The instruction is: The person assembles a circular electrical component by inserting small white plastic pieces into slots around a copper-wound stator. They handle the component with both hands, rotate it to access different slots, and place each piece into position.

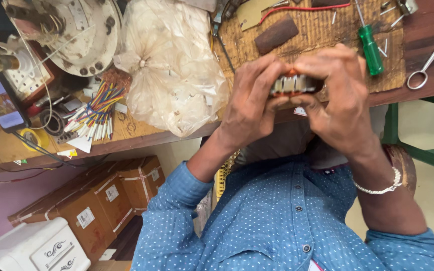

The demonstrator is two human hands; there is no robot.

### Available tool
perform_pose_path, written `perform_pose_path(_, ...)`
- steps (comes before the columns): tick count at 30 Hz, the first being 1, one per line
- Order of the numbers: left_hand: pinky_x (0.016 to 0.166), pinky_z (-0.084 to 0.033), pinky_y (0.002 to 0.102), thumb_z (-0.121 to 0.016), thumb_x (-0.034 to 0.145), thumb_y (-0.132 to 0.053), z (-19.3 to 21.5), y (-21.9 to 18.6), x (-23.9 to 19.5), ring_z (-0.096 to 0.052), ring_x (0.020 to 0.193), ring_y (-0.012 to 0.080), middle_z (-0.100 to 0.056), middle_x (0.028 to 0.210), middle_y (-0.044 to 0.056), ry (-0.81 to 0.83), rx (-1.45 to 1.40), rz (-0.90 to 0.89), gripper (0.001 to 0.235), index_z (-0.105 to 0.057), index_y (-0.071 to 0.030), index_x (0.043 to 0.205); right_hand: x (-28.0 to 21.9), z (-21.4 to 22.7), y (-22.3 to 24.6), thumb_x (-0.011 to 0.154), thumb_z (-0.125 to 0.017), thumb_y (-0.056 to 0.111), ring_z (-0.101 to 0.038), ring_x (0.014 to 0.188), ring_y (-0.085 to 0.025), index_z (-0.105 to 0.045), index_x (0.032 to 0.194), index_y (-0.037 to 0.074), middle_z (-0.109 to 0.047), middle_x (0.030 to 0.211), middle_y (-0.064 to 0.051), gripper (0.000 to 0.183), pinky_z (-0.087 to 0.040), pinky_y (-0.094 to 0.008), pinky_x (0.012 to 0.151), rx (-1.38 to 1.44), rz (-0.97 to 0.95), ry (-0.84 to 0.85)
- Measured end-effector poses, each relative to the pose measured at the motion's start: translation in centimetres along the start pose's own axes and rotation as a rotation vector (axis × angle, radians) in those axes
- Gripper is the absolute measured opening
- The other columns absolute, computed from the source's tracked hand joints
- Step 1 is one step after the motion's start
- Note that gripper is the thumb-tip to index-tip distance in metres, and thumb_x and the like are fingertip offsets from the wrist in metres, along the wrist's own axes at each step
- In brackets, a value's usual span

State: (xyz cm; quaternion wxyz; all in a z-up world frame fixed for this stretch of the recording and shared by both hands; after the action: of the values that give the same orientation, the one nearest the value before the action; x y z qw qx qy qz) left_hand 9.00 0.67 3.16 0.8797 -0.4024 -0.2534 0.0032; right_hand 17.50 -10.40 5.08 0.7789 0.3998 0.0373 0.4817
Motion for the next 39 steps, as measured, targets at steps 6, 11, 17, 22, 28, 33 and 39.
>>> perform_pose_path(6, 0.109, -0.05, 0.041, -0.074, 0.101, -0.016, 1.0, 0.4, 0.2, -0.059, 0.127, 0.032, -0.057, 0.139, 0.014, -0.034, -0.091, 0.022, 0.052, -0.049, -0.004, 0.144, 0.8, 1.2, 0.9, 0.097, -0.081, 0.021, -0.062, 0.127, -0.03, -0.064, 0.13, 0.002, -0.069, 0.129, -0.012, 0.042, -0.051, -0.04, 0.109, 0.087, -0.034, 0.046)
perform_pose_path(11, 0.105, -0.055, 0.04, -0.082, 0.092, -0.019, 1.5, 1.0, -0.2, -0.063, 0.124, 0.0295, -0.061, 0.137, 0.012, 0.025, -0.235, 0.011, 0.061, -0.051, -0.007, 0.144, 1.0, 1.5, 1.1, 0.086, -0.085, 0.021, -0.067, 0.119, -0.028, -0.066, 0.135, 0.005, -0.072, 0.126, -0.011, 0.055, -0.055, -0.04, 0.104, 0.107, 0.0, 0.077)
perform_pose_path(17, 0.107, -0.056, 0.04, -0.086, 0.089, -0.021, 1.8, -0.1, 0.1, -0.064, 0.125, 0.0293, -0.062, 0.132, 0.011, 0.091, -0.205, -0.064, 0.055, -0.061, -0.007, 0.136, 0.2, 1.5, 0.6, 0.081, -0.084, 0.024, -0.068, 0.122, -0.025, -0.067, 0.133, 0.007, -0.072, 0.127, -0.01, 0.057, -0.057, -0.037, 0.104, 0.189, -0.058, 0.131)
perform_pose_path(22, 0.107, -0.052, 0.043, -0.088, 0.087, -0.022, 2.7, -1.8, 0.6, -0.062, 0.122, 0.0307, -0.061, 0.131, 0.01, 0.101, 0.006, -0.129, 0.056, -0.061, -0.008, 0.134, -0.2, 2.1, -0.1, 0.073, -0.084, 0.024, -0.064, 0.126, -0.029, -0.063, 0.132, 0.003, -0.068, 0.129, -0.014, 0.066, -0.053, -0.041, 0.108, 0.216, -0.069, 0.019)
perform_pose_path(28, 0.106, -0.051, 0.043, -0.088, 0.084, -0.019, 3.9, -1.9, 1.3, -0.057, 0.12, 0.0326, -0.06, 0.131, 0.008, 0.124, 0.136, -0.085, 0.06, -0.061, -0.009, 0.136, -1.3, 0.0, -1.5, 0.082, -0.086, 0.01, -0.066, 0.132, -0.029, -0.065, 0.132, 0.004, -0.068, 0.135, -0.015, 0.054, -0.055, -0.039, 0.112, 0.293, -0.154, -0.044)
perform_pose_path(33, 0.106, -0.05, 0.041, -0.088, 0.082, -0.013, 4.6, -1.4, 2.1, -0.058, 0.119, 0.0301, -0.061, 0.129, 0.008, 0.129, 0.056, -0.023, 0.059, -0.062, -0.009, 0.135, -0.7, 0.6, -0.3, 0.081, -0.084, -0.001, -0.07, 0.122, -0.03, -0.066, 0.124, 0.002, -0.072, 0.125, -0.015, 0.047, -0.058, -0.039, 0.107, 0.179, -0.055, -0.038)
perform_pose_path(39, 0.109, -0.052, 0.04, -0.086, 0.083, -0.01, 3.6, 0.0, 1.4, -0.061, 0.126, 0.0294, -0.063, 0.13, 0.01, 0.098, -0.114, 0.182, 0.058, -0.06, -0.009, 0.135, 0.4, 3.5, 0.9, 0.071, -0.085, 0.002, -0.072, 0.101, -0.032, -0.07, 0.121, 0.0, -0.073, 0.114, -0.017, 0.052, -0.059, -0.039, 0.085, -0.01, -0.101, 0.133)
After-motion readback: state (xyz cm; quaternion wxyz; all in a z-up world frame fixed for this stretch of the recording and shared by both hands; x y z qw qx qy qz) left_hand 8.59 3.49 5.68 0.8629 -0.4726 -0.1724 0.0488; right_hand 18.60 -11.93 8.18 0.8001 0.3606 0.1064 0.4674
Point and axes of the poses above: each hand's wrist, its own x-axis towards the middle knuckle, its own z-axis out of the back of the hand, y = z × x, the point moved 9 cm from there along x, towards the middle knuckle
